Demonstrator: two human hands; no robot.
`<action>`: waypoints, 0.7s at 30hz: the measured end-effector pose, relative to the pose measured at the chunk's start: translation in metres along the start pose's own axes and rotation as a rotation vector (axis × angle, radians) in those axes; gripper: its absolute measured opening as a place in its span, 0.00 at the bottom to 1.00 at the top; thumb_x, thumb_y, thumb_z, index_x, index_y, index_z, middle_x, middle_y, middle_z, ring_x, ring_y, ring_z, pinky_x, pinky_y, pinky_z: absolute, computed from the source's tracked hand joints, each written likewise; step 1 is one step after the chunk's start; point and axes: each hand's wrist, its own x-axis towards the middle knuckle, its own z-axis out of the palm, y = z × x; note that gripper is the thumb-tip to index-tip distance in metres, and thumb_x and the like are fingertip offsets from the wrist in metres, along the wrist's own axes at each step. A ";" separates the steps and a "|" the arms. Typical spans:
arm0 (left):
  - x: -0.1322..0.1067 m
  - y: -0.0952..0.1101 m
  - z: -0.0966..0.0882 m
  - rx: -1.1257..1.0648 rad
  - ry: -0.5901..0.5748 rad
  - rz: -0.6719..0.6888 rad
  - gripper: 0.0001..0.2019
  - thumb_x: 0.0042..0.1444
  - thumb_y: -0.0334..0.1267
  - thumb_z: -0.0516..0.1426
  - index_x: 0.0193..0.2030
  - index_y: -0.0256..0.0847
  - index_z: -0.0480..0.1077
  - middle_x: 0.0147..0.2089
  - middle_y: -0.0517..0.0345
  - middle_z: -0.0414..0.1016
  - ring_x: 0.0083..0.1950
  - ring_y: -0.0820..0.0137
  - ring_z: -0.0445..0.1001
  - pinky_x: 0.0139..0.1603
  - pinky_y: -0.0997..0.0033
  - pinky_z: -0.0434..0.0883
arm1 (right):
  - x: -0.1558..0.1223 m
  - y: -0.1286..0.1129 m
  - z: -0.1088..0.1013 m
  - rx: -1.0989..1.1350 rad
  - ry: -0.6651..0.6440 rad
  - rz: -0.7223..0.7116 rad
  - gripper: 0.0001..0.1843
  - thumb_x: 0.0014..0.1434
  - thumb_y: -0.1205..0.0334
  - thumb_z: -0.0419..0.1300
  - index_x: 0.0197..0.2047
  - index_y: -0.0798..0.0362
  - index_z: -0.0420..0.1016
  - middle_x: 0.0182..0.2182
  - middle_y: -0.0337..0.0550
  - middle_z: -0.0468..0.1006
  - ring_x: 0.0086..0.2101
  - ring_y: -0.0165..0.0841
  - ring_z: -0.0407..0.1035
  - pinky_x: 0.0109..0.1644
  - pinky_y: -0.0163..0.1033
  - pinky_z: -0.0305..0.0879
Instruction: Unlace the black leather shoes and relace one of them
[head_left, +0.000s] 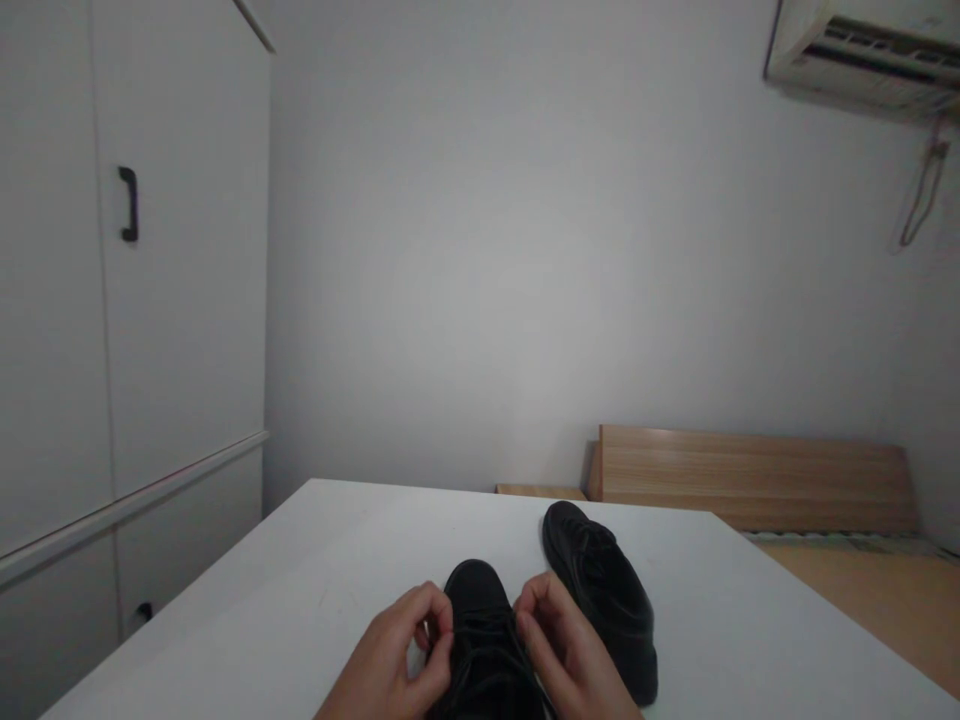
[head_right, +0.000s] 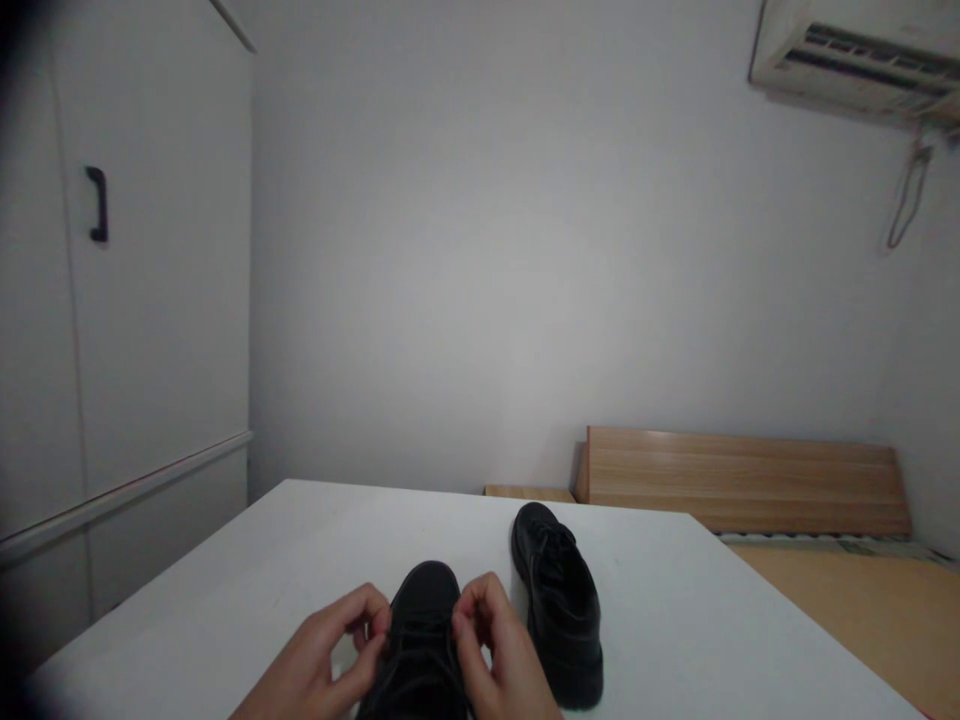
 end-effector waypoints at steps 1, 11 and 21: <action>0.000 0.000 0.000 -0.021 0.012 0.006 0.04 0.57 0.35 0.54 0.31 0.41 0.64 0.31 0.58 0.69 0.34 0.67 0.66 0.37 0.71 0.62 | 0.000 0.001 0.003 0.058 0.021 0.022 0.22 0.64 0.39 0.55 0.37 0.51 0.66 0.28 0.36 0.64 0.30 0.31 0.59 0.34 0.36 0.57; 0.004 0.006 -0.006 -0.557 -0.039 -0.182 0.20 0.59 0.56 0.60 0.37 0.41 0.63 0.32 0.62 0.65 0.37 0.70 0.65 0.39 0.72 0.61 | 0.006 0.012 -0.007 0.279 0.078 0.062 0.20 0.54 0.45 0.69 0.36 0.51 0.68 0.28 0.35 0.66 0.30 0.30 0.61 0.35 0.35 0.57; 0.007 0.008 -0.007 -0.684 0.059 -0.217 0.24 0.55 0.60 0.63 0.39 0.42 0.63 0.27 0.69 0.58 0.21 0.79 0.52 0.22 0.79 0.54 | 0.007 0.011 -0.002 0.239 0.153 0.086 0.24 0.55 0.39 0.66 0.38 0.51 0.66 0.25 0.31 0.62 0.25 0.27 0.55 0.28 0.33 0.50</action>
